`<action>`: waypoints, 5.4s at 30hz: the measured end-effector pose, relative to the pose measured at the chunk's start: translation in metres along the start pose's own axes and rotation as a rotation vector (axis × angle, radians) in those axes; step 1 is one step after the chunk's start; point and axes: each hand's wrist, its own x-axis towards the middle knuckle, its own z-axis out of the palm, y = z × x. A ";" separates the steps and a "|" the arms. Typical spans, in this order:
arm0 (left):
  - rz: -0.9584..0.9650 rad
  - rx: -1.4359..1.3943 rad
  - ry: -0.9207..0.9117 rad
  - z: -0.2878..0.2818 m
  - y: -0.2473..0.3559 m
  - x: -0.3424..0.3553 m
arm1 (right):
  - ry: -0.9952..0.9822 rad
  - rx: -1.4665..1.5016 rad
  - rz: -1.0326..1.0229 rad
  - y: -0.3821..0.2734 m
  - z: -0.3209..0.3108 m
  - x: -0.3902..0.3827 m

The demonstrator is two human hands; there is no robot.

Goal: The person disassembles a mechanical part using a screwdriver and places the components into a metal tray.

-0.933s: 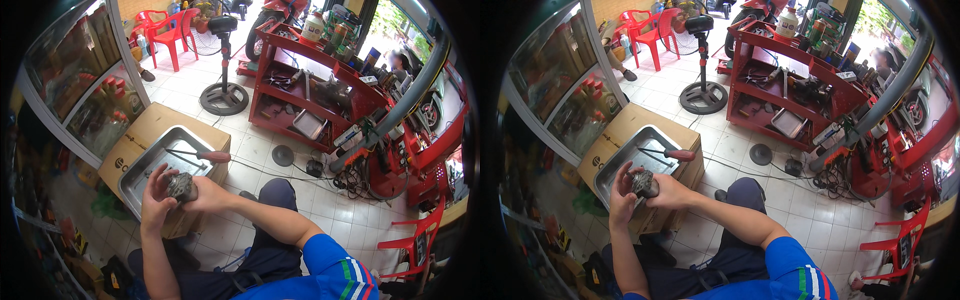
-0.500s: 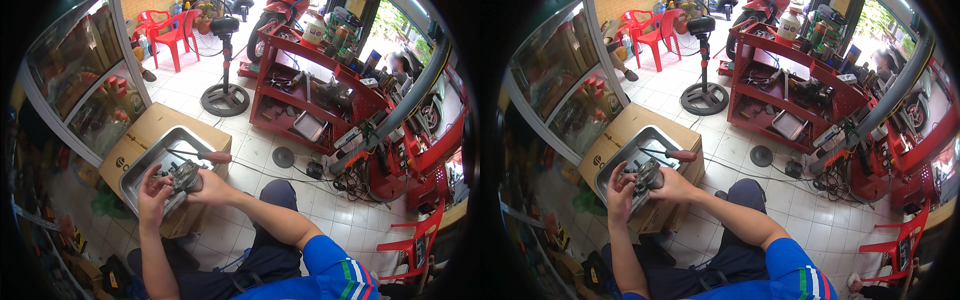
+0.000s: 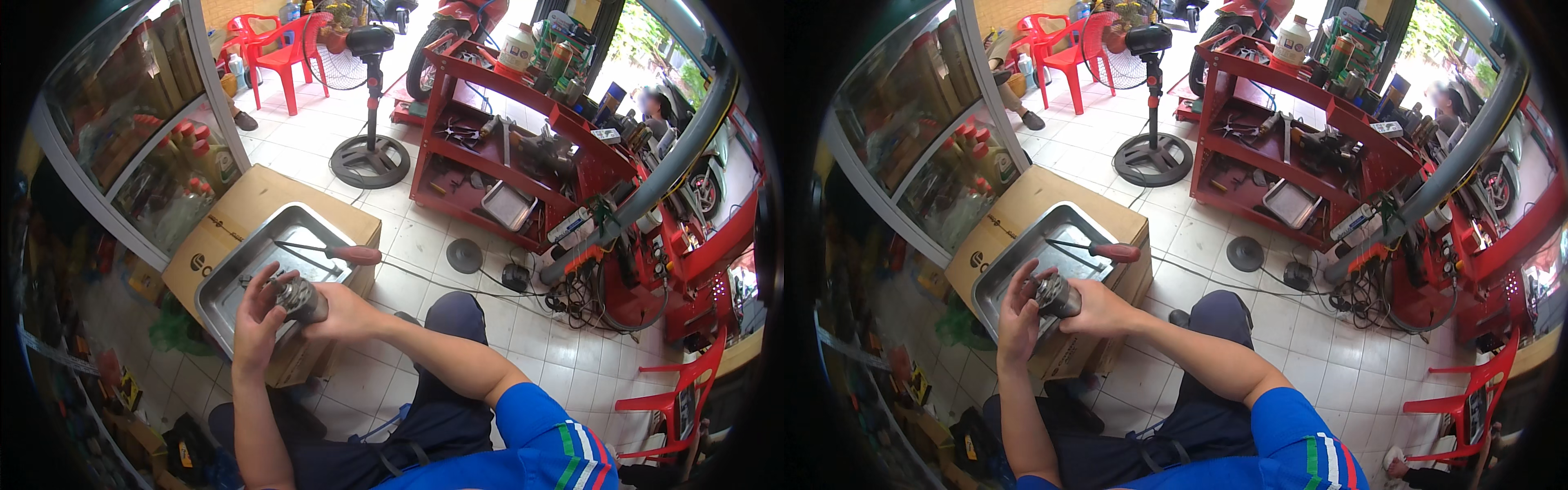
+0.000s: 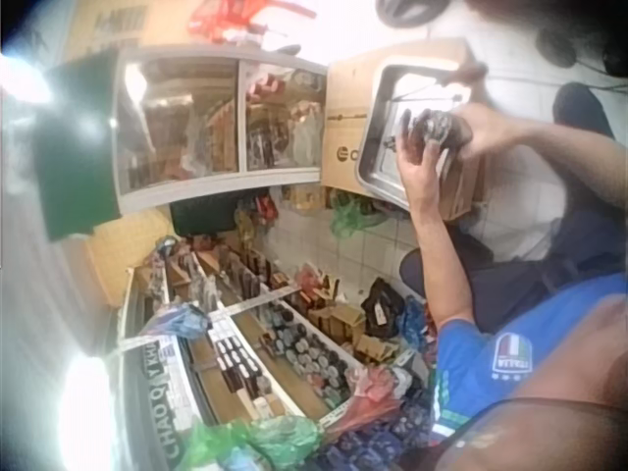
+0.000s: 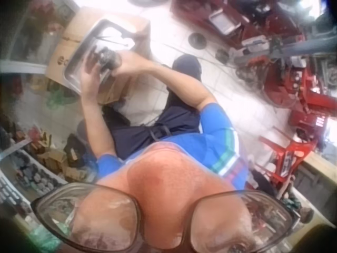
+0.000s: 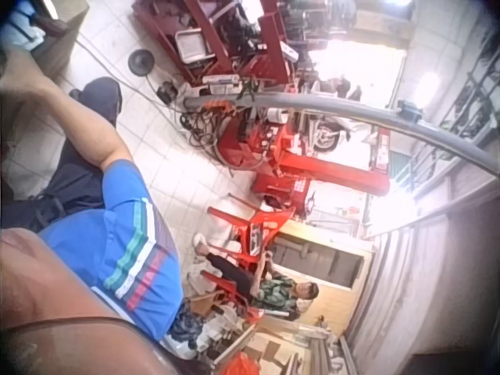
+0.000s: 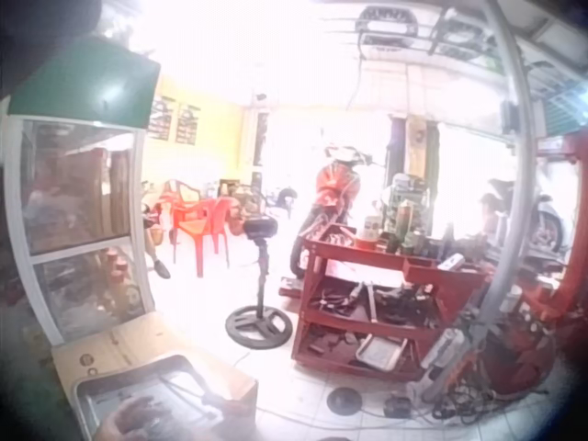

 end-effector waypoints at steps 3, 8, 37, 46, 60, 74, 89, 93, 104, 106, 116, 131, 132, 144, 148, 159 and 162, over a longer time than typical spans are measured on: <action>0.028 0.012 0.047 -0.008 -0.008 0.003 | 0.052 0.092 0.008 0.003 -0.004 0.001; 0.009 -0.035 0.117 -0.013 -0.001 -0.001 | 0.107 0.087 0.104 -0.005 -0.008 0.004; 0.004 0.107 0.155 -0.013 -0.004 -0.001 | 0.128 0.053 0.030 0.006 -0.008 0.004; -0.018 0.064 0.045 -0.004 0.000 -0.001 | 0.009 0.021 0.037 0.001 0.006 -0.002; 0.001 0.057 -0.012 -0.009 -0.002 -0.001 | -0.066 -0.058 0.017 0.007 0.006 0.000; 0.013 0.002 0.080 -0.022 -0.002 -0.003 | 0.053 0.072 0.056 0.005 -0.010 0.005; -0.003 0.097 0.016 0.000 -0.004 -0.001 | -0.035 0.060 -0.037 0.006 0.011 -0.001; -0.025 0.124 0.050 -0.003 -0.003 -0.002 | 0.028 0.052 -0.030 0.003 0.007 -0.002; -0.047 0.172 0.167 -0.012 -0.003 -0.001 | 0.137 0.054 0.052 -0.012 -0.019 -0.001; -0.027 0.159 0.148 -0.024 -0.010 0.000 | 0.107 0.039 -0.004 -0.008 -0.016 -0.002; -0.011 0.202 0.035 0.006 -0.009 -0.002 | -0.019 -0.033 0.002 0.001 0.009 -0.007; -0.027 0.109 0.123 -0.010 -0.002 -0.003 | 0.009 -0.023 0.077 -0.015 -0.017 0.002; -0.010 0.085 0.094 -0.008 -0.002 -0.002 | 0.002 -0.017 0.060 -0.011 -0.014 0.001; 0.003 0.027 -0.005 0.002 -0.001 -0.001 | -0.034 0.054 0.090 -0.002 0.001 0.000; -0.010 0.056 0.066 0.001 -0.001 0.000 | -0.005 -0.002 0.073 0.001 0.002 0.001; 0.022 0.090 0.193 0.007 0.003 0.004 | 0.082 -0.114 0.004 0.001 0.002 0.004; 0.032 0.098 0.227 0.010 0.002 0.007 | 0.078 -0.166 0.033 0.002 -0.002 0.008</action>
